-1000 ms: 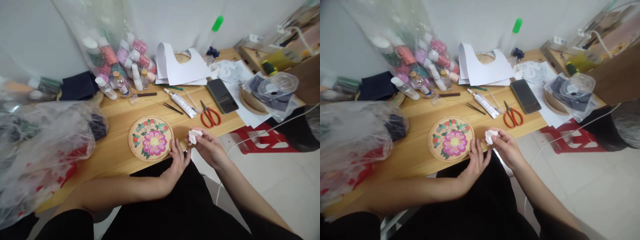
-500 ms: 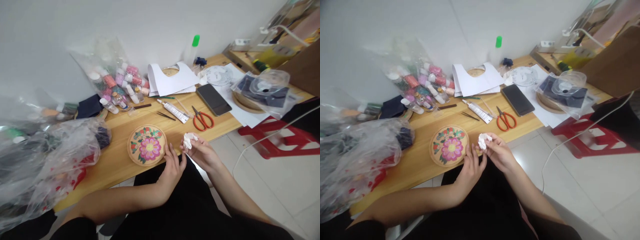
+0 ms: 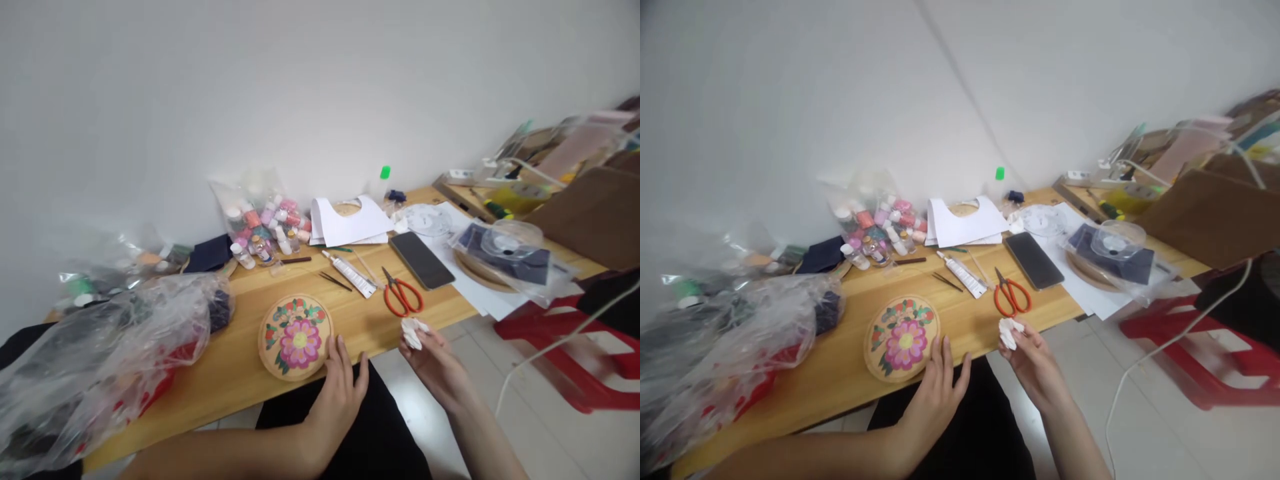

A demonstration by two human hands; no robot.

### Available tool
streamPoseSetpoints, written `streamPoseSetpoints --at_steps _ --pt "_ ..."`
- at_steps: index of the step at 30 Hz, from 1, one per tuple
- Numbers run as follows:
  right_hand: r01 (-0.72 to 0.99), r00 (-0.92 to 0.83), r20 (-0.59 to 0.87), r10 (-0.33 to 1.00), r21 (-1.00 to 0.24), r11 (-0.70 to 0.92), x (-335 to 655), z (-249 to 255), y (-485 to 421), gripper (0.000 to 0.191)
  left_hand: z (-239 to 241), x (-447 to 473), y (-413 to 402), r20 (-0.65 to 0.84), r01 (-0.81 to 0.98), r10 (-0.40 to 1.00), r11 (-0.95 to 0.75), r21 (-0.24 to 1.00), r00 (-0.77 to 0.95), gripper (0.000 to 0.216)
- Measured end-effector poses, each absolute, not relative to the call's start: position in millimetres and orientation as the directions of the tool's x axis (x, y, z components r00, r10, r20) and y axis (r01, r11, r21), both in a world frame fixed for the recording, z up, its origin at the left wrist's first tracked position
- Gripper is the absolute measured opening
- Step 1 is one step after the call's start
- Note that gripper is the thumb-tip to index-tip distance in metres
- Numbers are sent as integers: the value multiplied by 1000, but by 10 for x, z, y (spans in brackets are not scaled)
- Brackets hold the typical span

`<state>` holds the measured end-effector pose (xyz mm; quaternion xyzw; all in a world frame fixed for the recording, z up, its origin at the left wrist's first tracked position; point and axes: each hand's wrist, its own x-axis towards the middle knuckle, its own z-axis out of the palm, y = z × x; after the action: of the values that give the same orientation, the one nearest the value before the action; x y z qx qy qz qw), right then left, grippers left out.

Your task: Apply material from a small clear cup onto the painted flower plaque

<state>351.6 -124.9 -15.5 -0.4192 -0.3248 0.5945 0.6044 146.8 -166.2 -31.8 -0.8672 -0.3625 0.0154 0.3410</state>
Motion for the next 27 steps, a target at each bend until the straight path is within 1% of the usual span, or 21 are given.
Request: streamPoseSetpoints --at_steps 2,4,6,8,9,10,11,13,14,15,17,18,20,22,24,27 --pt "-359 147 -61 987 -933 -4 3704 -190 -1323 18 -366 1461 -1651 243 625 625 -512 -590 742 57" --pt "-306 225 -89 970 -952 -16 3914 -228 -1442 19 -411 1453 -1637 259 635 622 -514 -577 739 57" --pt "-293 336 -219 916 -949 -119 4130 -249 -1592 24 -449 1445 -1621 290 650 615 -508 -566 733 56" --pt "-255 423 -374 825 -923 -288 4325 -223 -1724 33 -477 1436 -1604 322 661 601 -511 -550 732 55" --pt "-207 438 -425 792 -905 -372 4405 -181 -1760 37 -484 1431 -1596 336 666 594 -517 -537 731 56" --pt "-144 487 -405 773 -911 -387 4469 -119 -1760 40 -486 1425 -1588 351 672 587 -523 -523 730 56" --pt "-81 524 -351 776 -928 -364 4516 -36 -1717 43 -482 1418 -1582 368 681 582 -528 -507 725 56" --pt "55 551 -205 809 -958 -280 4558 172 -1472 46 -456 1403 -1572 398 703 582 -532 -473 709 56" --pt "136 549 -110 829 -966 -218 4554 286 -1269 46 -434 1396 -1570 415 714 583 -531 -456 699 55" --pt "225 483 -25 875 -963 -151 4537 396 -1019 46 -408 1390 -1569 426 722 584 -534 -440 691 54" --pt "422 402 116 908 -904 -71 4473 580 -423 46 -353 1383 -1569 431 729 589 -546 -412 684 50" --pt "547 387 152 909 -832 -94 4433 644 -107 45 -329 1382 -1569 432 731 590 -551 -402 682 48" --pt "622 388 170 906 -773 -122 4354 706 483 40 -300 1386 -1567 436 738 595 -551 -389 675 45" --pt "678 397 163 903 -715 -169 4297 690 938 29 -305 1389 -1560 450 740 588 -547 -392 672 44" --pt "725 385 135 913 -656 -210 4271 623 1223 22 -337 1386 -1551 468 739 573 -542 -399 673 45" --pt "779 367 82 927 -572 -258 4271 496 1399 20 -393 1368 -1541 468 736 568 -534 -417 677 48"
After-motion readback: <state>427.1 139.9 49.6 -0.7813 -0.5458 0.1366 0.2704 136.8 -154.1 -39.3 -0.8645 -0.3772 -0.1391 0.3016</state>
